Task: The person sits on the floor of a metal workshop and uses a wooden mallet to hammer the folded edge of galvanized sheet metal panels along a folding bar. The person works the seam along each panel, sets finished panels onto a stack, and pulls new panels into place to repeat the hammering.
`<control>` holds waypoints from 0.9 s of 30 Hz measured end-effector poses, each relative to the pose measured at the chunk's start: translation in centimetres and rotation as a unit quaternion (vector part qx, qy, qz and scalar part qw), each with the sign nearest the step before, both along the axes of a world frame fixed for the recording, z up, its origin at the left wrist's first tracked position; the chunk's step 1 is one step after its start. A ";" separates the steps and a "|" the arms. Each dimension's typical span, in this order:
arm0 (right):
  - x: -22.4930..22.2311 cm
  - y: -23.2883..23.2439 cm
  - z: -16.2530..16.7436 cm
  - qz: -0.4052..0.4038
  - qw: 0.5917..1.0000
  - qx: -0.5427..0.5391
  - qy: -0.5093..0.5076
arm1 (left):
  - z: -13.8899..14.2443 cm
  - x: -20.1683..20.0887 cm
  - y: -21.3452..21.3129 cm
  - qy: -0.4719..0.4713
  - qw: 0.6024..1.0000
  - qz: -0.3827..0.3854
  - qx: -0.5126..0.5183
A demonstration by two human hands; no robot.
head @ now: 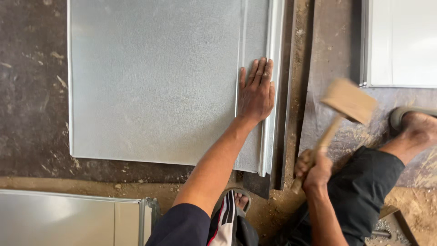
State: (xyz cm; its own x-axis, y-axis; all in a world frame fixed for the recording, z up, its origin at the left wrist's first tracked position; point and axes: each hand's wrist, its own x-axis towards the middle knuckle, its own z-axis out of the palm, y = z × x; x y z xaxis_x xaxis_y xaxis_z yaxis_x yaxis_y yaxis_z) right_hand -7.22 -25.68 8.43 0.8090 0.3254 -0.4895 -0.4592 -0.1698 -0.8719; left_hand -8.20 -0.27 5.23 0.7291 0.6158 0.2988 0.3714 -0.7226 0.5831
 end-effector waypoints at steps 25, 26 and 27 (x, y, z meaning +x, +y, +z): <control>10.6 9.2 -2.7 0.011 1.000 0.008 -0.003 | 1.3 0.0 0.3 -0.025 0.999 0.003 -0.019; 11.1 9.7 -2.8 -0.043 0.995 0.094 -0.006 | 1.3 0.0 0.3 -0.028 0.999 0.012 -0.021; 11.5 10.0 -2.7 -0.095 0.980 0.176 -0.006 | 1.4 0.0 0.4 -0.028 0.999 0.019 -0.027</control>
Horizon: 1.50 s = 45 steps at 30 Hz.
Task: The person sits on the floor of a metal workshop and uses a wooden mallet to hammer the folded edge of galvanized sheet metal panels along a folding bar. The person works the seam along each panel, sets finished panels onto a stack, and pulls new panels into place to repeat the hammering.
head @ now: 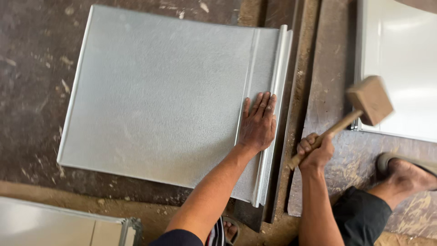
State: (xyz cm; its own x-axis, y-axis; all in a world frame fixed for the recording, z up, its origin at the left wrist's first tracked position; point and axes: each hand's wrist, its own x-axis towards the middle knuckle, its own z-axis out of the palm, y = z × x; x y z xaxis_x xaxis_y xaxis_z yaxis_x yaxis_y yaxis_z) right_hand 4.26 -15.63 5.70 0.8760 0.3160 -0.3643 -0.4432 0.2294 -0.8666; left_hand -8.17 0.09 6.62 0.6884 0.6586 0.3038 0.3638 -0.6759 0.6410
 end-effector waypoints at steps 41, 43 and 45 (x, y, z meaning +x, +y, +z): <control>4.5 5.9 4.8 0.255 0.926 -0.264 -0.086 | -0.3 0.3 0.1 0.011 1.000 -0.012 0.006; 2.0 0.9 3.4 0.199 0.972 -0.127 -0.026 | -0.2 0.4 0.3 0.018 1.000 -0.007 0.006; -0.8 -6.1 1.1 0.175 0.980 -0.097 0.015 | 0.4 0.4 0.3 0.028 1.000 -0.002 0.002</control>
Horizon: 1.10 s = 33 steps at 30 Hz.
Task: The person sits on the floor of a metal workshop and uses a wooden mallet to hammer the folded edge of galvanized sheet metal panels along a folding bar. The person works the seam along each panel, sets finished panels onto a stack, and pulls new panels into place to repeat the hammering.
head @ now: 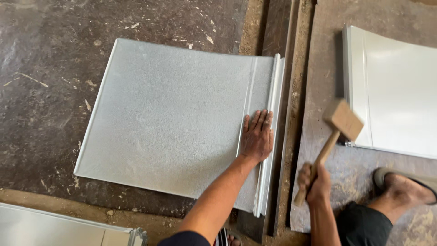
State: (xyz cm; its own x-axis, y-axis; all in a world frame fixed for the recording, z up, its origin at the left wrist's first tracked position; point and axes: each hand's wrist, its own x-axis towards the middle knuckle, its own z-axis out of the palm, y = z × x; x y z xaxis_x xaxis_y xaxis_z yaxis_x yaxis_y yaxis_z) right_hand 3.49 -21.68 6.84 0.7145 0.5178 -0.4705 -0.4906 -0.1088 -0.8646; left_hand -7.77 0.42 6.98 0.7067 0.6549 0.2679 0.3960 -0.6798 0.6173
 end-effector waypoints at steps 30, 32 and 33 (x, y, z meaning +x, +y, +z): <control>-8.5 -3.8 -3.1 0.213 0.912 -0.266 -0.227 | 2.3 -31.6 15.7 0.317 0.827 0.458 -0.074; -8.6 -3.6 -3.9 0.196 0.913 -0.267 -0.236 | 1.5 -35.9 16.3 0.350 0.794 0.484 -0.116; -8.6 -3.5 -4.0 0.195 0.916 -0.274 -0.220 | 1.0 -36.9 16.5 0.341 0.801 0.484 -0.090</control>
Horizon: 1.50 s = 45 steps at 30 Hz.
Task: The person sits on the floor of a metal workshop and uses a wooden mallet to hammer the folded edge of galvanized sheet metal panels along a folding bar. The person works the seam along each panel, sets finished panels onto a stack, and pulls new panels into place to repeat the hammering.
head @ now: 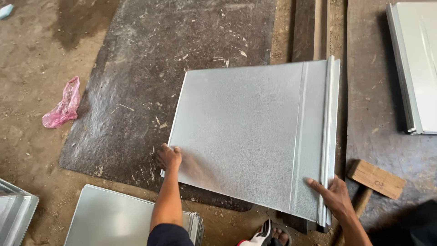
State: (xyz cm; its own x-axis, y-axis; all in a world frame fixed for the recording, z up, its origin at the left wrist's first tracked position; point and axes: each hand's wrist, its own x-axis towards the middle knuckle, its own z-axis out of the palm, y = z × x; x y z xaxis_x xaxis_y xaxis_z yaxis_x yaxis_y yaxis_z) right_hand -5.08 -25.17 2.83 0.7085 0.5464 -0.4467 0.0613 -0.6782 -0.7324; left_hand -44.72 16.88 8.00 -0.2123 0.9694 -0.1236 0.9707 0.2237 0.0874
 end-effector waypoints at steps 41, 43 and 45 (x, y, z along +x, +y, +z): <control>30.2 -3.4 22.5 0.105 0.784 -0.292 -0.538 | -0.1 35.6 -28.2 -0.331 0.616 -0.714 0.034; 28.9 -1.4 17.6 0.184 0.772 -0.307 -0.525 | -0.6 35.8 -28.2 -0.335 0.621 -0.708 0.021; 28.4 -0.4 13.7 0.202 0.770 -0.305 -0.522 | -0.8 35.8 -28.1 -0.346 0.619 -0.704 0.025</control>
State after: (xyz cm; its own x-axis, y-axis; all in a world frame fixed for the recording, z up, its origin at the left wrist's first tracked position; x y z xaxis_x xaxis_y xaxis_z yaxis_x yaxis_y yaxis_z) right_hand 23.27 -25.53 16.54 0.6818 0.7314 -0.0094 0.6982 -0.6469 0.3068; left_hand -8.94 -11.26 7.16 0.9351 0.1391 0.3259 -0.0742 -0.8224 0.5641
